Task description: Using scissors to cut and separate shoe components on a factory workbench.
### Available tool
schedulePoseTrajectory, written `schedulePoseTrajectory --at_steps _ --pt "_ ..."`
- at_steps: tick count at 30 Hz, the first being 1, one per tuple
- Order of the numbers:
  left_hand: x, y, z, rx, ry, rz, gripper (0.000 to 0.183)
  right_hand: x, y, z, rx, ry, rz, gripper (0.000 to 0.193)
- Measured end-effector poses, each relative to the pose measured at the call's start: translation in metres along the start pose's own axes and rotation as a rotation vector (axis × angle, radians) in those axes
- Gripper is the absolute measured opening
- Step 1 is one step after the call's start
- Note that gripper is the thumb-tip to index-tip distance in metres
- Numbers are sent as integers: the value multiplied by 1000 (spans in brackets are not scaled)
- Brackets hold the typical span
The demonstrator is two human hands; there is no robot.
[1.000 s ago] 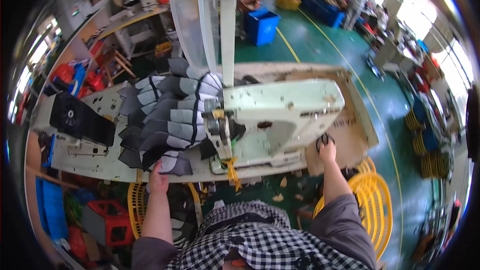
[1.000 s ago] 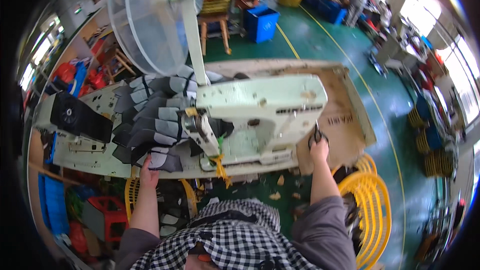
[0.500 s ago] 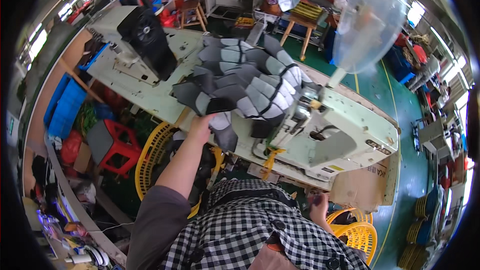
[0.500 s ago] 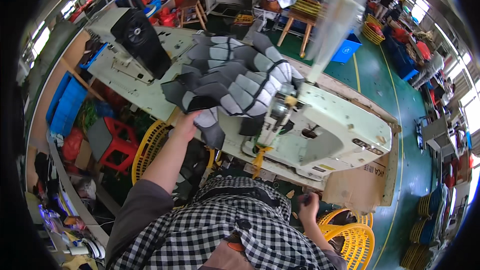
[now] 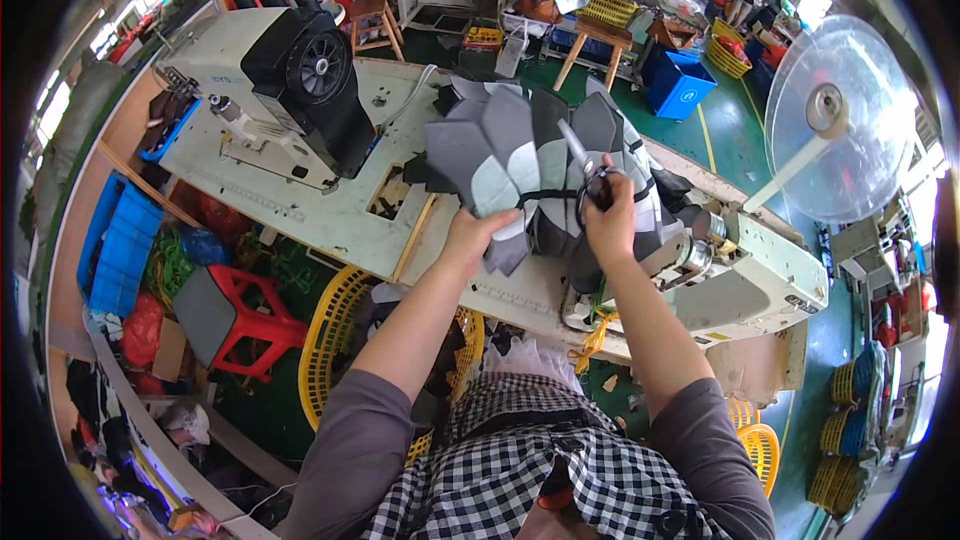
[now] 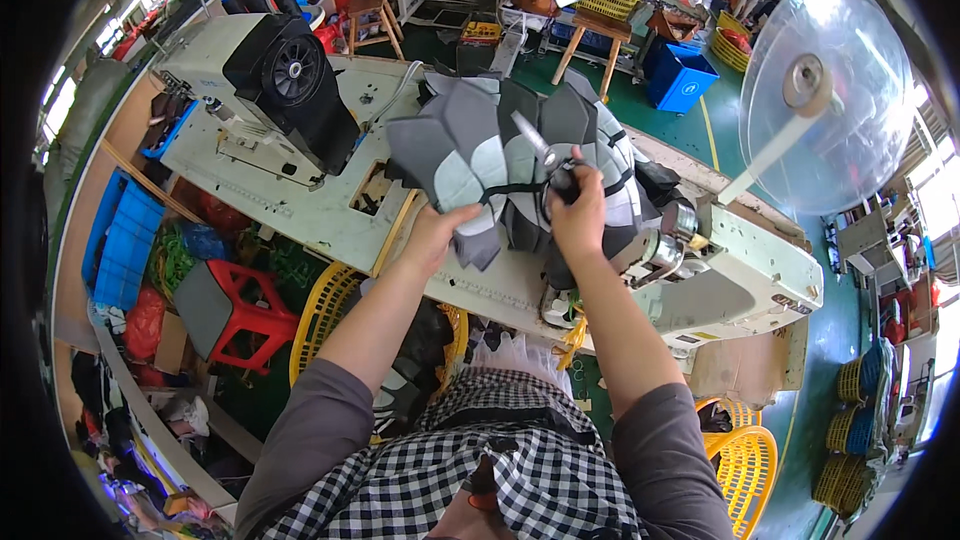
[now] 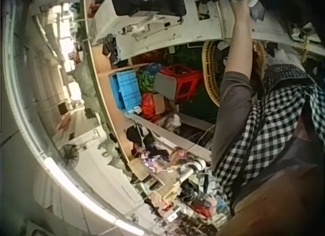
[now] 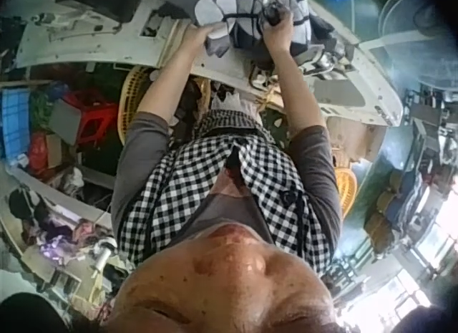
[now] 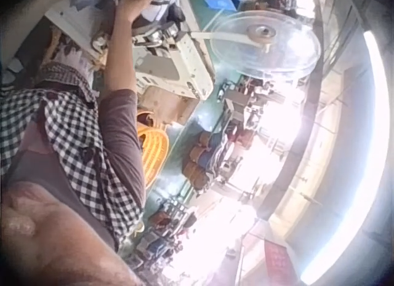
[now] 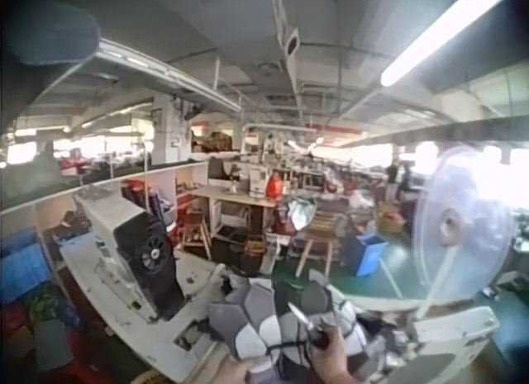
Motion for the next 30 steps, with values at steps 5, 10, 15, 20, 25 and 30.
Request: schedulePoseTrajectory --at_steps 5,10,15,20,25,30 --pt "-39 29 29 11 -125 -294 31 -36 18 26 90 300 198 33" --pt "-19 40 22 9 -61 -90 35 -40 41 45 -98 262 340 30" --pt "8 -37 -53 484 -275 209 33 -18 99 34 83 218 -127 35" --pt "7 -75 -106 343 -326 336 35 1 120 45 285 88 -393 40" --pt "16 -82 -93 161 -363 318 44 5 90 13 30 148 -258 39" --pt "25 -83 -76 300 -413 172 47 94 34 -5 -770 757 -758 27"
Point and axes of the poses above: each hand's wrist, its own x-axis away from the middle knuckle, its own y-axis out of the palm, z = x × y, the point moved 3 cm from there along -x, towards the middle knuckle, and after that the axes turned 2 degrees about -y, right-handed, at the moved point
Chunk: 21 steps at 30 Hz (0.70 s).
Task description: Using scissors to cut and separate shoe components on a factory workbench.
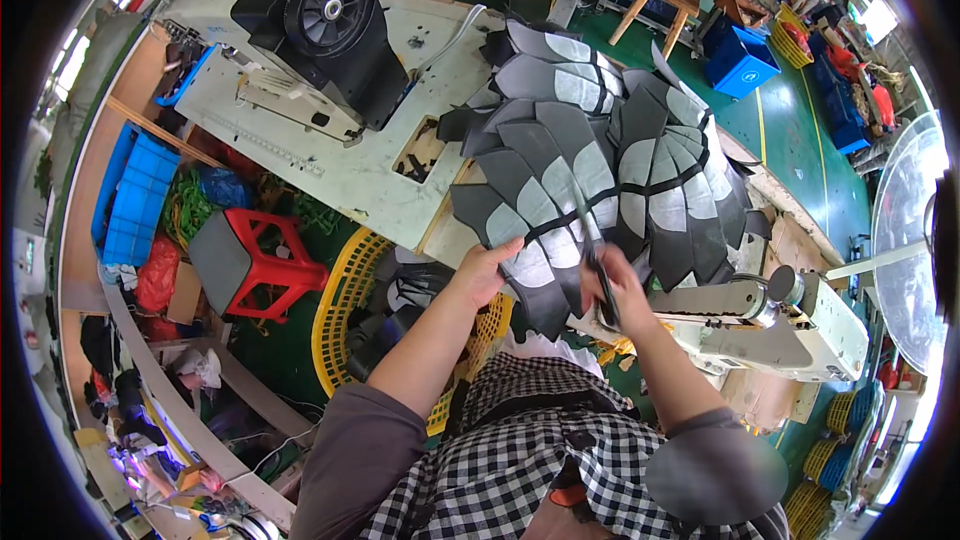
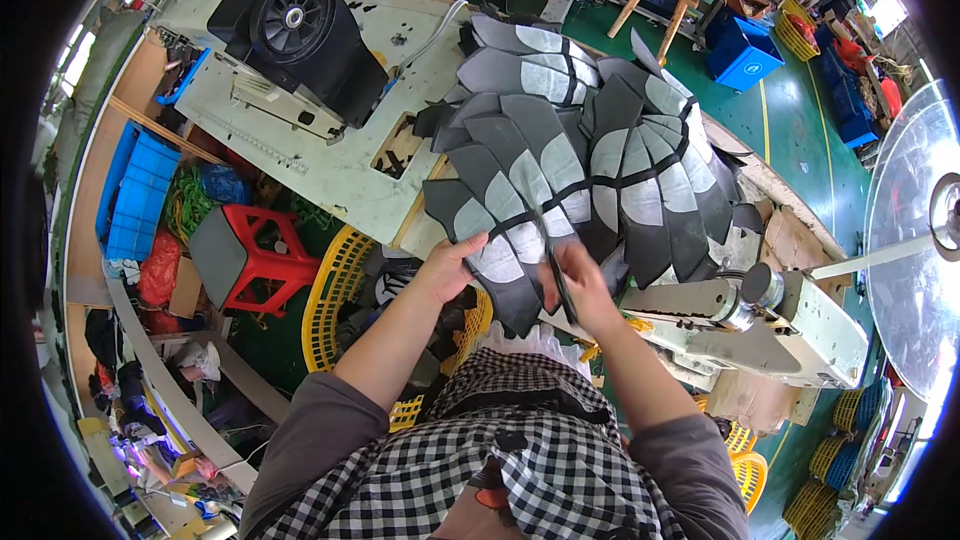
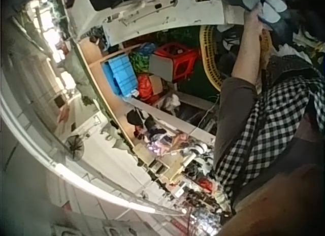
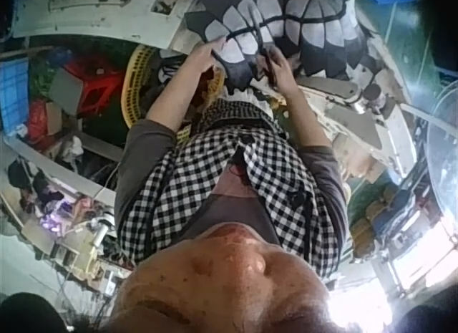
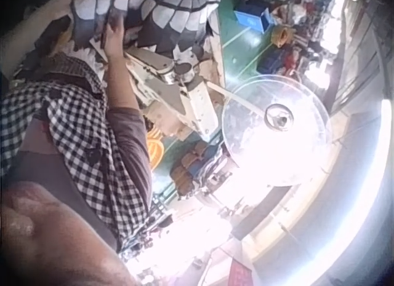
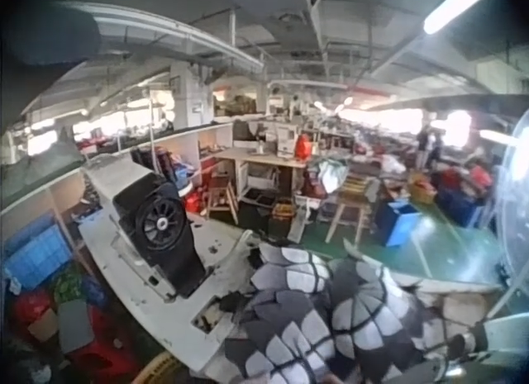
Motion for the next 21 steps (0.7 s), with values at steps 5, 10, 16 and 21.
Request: schedulePoseTrajectory --at_steps 5,10,16,21 --pt "4 -3 20 -58 -102 -152 40 51 -1 34 -40 546 -233 45" --pt "2 -7 30 -146 -104 -174 42 29 -12 45 -5 575 -291 48" --pt "4 -1 24 -124 -63 -161 39 12 2 40 -144 507 -290 46" --pt "0 5 -1 9 237 -87 39 15 12 47 -172 533 -136 42"
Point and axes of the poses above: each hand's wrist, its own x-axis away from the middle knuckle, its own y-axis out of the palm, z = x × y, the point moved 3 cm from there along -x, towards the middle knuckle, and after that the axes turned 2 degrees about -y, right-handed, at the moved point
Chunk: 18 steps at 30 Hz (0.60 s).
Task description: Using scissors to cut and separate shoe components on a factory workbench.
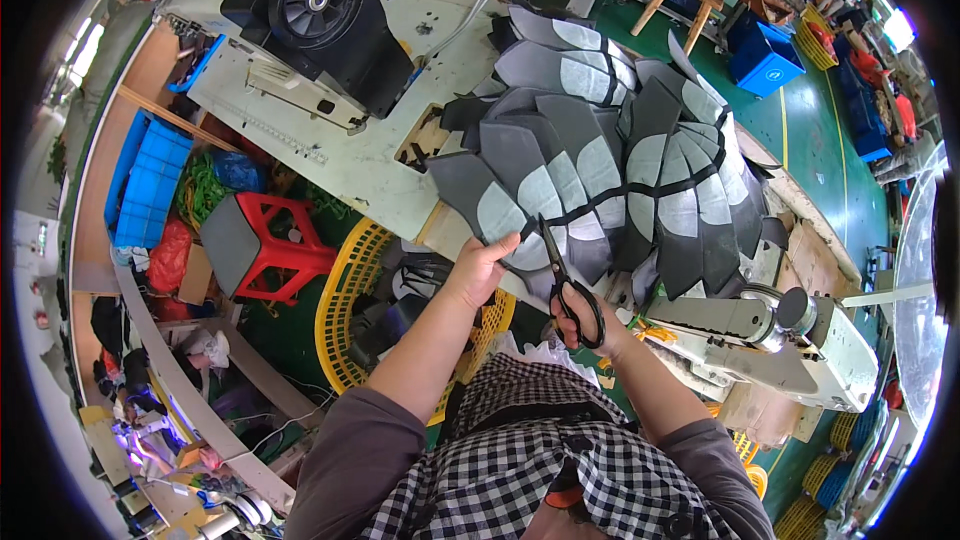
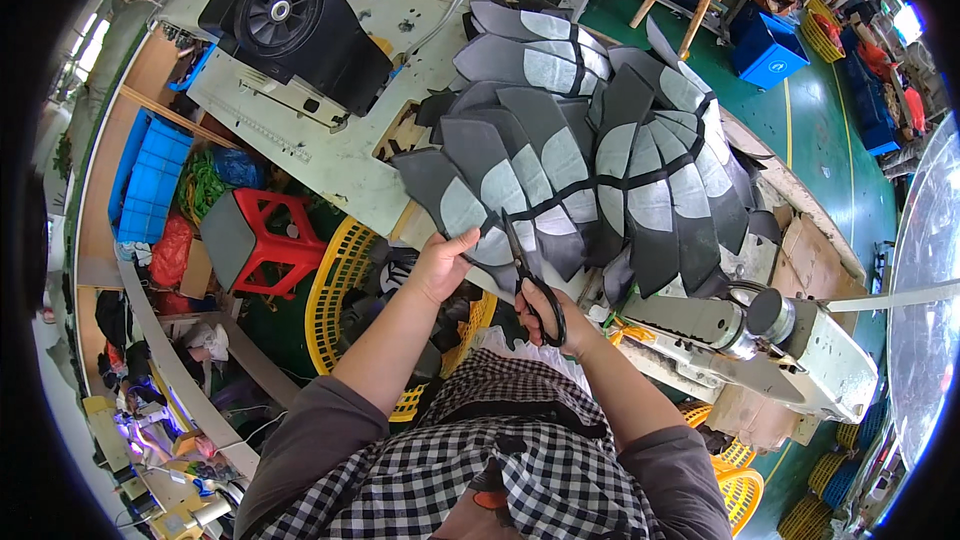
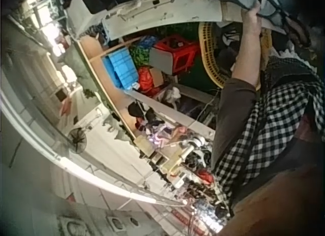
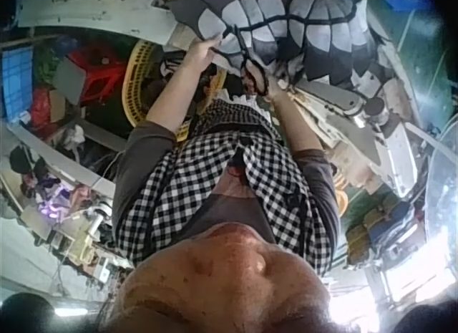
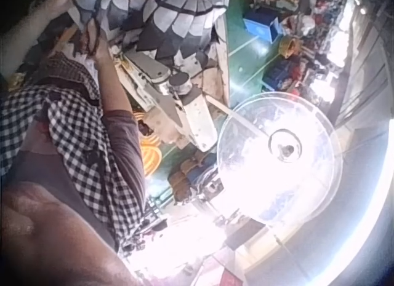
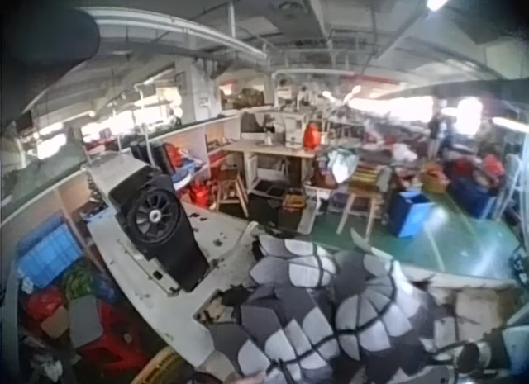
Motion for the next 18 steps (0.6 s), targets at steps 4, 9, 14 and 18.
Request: schedulePoseTrajectory --at_steps 4,9,14,18 --pt "4 25 6 -87 20 0 39 24 -16 -1 159 -207 97 42" --pt "-7 36 18 -566 -98 -27 40 26 -56 12 169 18 79 42" --pt "2 53 37 -353 -32 -64 38 18 -58 7 121 -6 -81 39" --pt "12 50 45 -264 20 44 41 16 -36 -14 161 -188 -218 42"
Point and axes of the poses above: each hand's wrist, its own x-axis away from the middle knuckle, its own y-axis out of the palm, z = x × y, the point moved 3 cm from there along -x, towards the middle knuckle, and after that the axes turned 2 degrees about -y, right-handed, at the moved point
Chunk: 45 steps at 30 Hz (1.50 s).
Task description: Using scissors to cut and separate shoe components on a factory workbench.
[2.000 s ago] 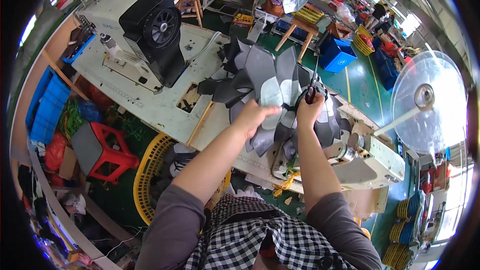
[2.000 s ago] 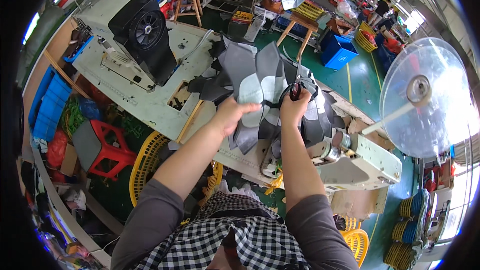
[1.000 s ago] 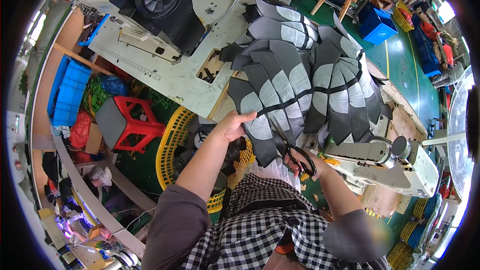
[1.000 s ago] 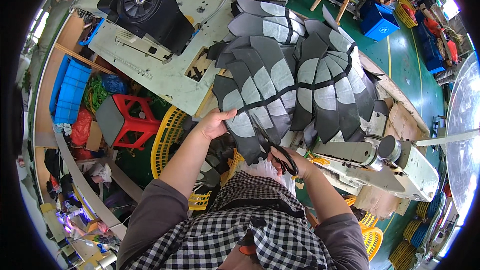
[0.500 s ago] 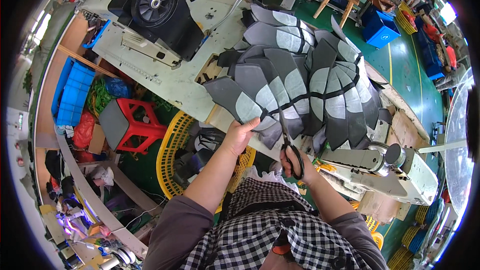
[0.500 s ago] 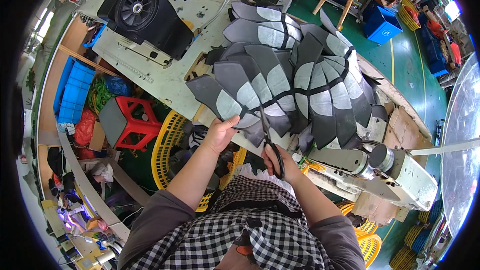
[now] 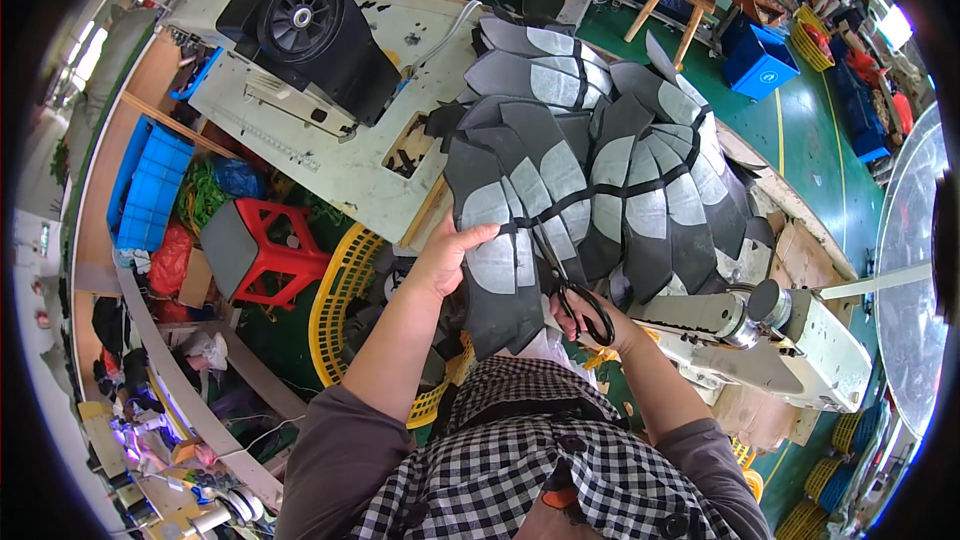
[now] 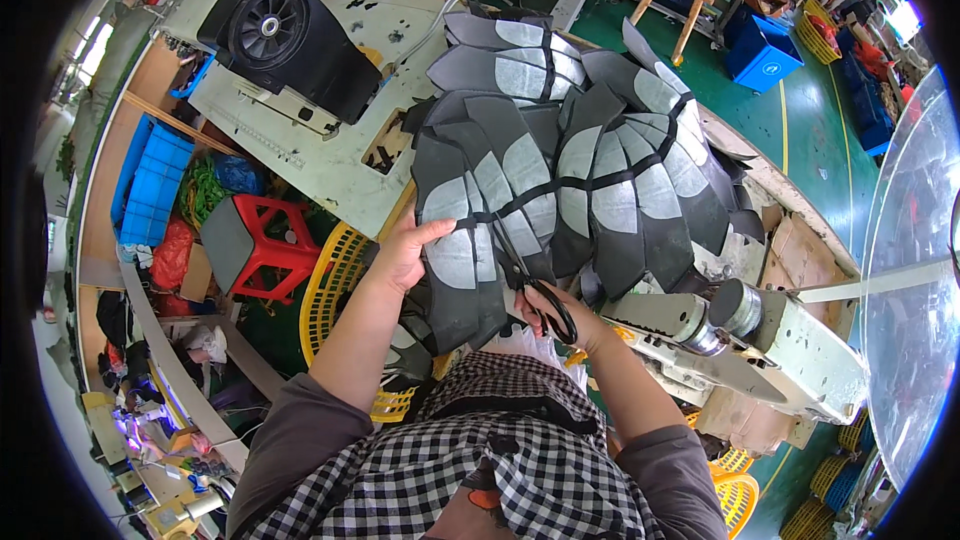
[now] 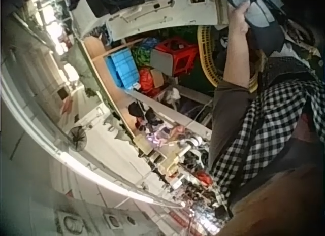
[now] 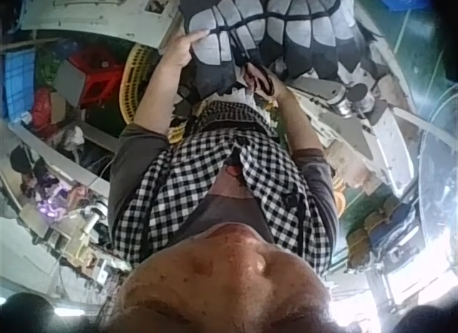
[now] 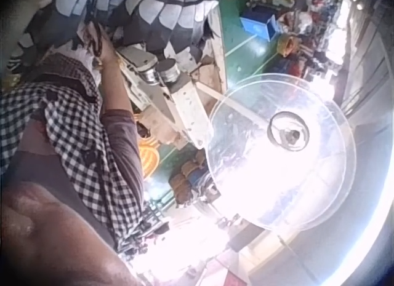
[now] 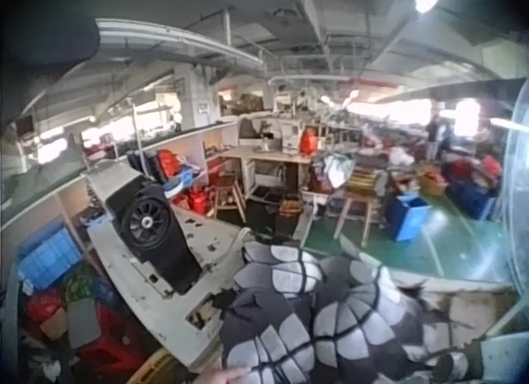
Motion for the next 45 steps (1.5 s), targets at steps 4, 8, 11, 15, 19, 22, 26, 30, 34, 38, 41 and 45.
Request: schedulePoseTrajectory --at_steps 4,8,11,15,19,22,26,30,34,38,41,45 --pt "-3 9 -8 157 138 73 43 -12 7 -2 -52 39 122 44" --pt "-12 -3 -40 400 -200 35 42 -20 12 -2 -94 125 201 47" --pt "-20 2 -43 328 -135 -21 40 -15 11 0 -161 125 200 46" --pt "-27 7 -48 343 -189 -68 41 -13 10 6 -252 142 240 44" --pt "-23 13 -50 291 -93 -84 36 -7 12 -2 -113 40 440 44" --pt "-17 17 -46 401 -98 -88 39 3 2 0 -115 -29 460 45" --pt "-15 23 -32 110 27 0 49 11 -21 3 -127 113 351 44" --pt "-23 32 -7 -101 6 138 49 2 -22 6 -171 129 272 45" --pt "-27 15 25 -63 -198 47 39 -11 -10 -6 -271 62 193 47" --pt "-25 27 12 -105 -69 162 44 -27 3 -13 -348 57 287 49" --pt "-16 45 -12 15 -19 368 47 -29 1 -6 -258 55 425 48" --pt "-5 47 -23 111 -165 183 44 -10 -12 10 35 -13 556 42"
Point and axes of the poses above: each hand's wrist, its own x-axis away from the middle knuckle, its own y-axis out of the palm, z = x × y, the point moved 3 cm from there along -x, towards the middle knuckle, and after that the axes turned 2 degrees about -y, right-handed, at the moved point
